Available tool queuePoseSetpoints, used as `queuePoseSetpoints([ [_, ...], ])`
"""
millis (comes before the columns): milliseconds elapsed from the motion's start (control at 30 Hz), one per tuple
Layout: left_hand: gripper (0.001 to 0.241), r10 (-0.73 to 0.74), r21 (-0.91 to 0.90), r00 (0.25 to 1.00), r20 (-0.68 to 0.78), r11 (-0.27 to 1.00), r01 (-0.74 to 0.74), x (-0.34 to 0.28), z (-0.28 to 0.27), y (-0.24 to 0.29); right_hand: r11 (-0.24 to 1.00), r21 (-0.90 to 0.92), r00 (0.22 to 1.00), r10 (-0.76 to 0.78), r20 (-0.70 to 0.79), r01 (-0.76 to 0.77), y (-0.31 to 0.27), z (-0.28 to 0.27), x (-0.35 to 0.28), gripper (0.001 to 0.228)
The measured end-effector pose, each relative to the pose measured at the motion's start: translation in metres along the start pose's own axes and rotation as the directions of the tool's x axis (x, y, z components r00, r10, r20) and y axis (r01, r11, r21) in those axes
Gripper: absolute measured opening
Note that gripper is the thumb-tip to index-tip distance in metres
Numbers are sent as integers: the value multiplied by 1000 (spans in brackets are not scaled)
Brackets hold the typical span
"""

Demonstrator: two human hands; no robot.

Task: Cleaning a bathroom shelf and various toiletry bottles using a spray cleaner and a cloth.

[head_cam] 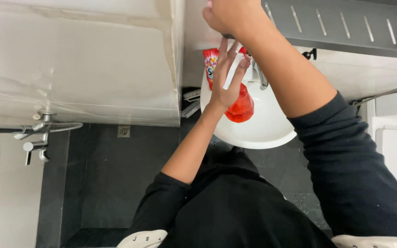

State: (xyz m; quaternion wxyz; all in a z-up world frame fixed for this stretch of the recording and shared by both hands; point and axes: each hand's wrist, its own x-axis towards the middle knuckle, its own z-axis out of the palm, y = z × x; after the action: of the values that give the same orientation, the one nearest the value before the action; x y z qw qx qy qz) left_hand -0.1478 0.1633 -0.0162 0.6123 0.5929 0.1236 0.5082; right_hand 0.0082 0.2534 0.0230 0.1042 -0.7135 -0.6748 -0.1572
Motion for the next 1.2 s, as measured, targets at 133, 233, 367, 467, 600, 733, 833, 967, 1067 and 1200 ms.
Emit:
queuePoseSetpoints([
  [133, 26, -32, -242, 997, 72, 969, 49, 1, -1, -12, 990, 37, 973, -140, 181, 135, -15, -37, -6, 24],
  [233, 25, -318, -4, 938, 136, 947, 322, -4, -7, -14, 913, -98, 914, -382, 137, 396, -28, -67, -23, 32],
  [367, 21, -57, 41, 987, 151, 998, 51, -17, -3, -25, 804, -12, 796, -589, -141, 594, -22, -99, -14, 11],
  [467, 22, -20, 113, 985, 170, 994, 0, -18, -1, -24, 978, 141, 855, 58, 516, -152, -12, -90, -6, 25],
  [600, 20, -57, -12, 982, 182, 998, 60, -24, -3, -25, 960, 174, 948, -253, 195, 221, 3, -71, -34, 17],
  [733, 22, -239, 180, 929, 284, 965, 193, -34, -10, -25, 823, -19, 824, -567, 19, 567, -7, -106, -63, 11],
  [833, 20, -141, 92, 927, 347, 989, 116, -44, -16, -36, 793, -85, 790, -609, -71, 603, 32, -98, -101, 26],
  [967, 18, -199, 104, 919, 340, 979, 173, -50, -19, -23, 840, -105, 840, -540, -56, 533, 79, -94, -163, 27],
  [1067, 20, -199, 44, 924, 328, 980, 195, -49, -22, -9, 901, -178, 906, -414, -85, 395, 85, -88, -177, 30],
  [1200, 27, -187, 113, 954, 236, 980, 165, -53, -28, -8, 914, -1, 876, -388, -288, 405, 34, -71, -134, 23],
])
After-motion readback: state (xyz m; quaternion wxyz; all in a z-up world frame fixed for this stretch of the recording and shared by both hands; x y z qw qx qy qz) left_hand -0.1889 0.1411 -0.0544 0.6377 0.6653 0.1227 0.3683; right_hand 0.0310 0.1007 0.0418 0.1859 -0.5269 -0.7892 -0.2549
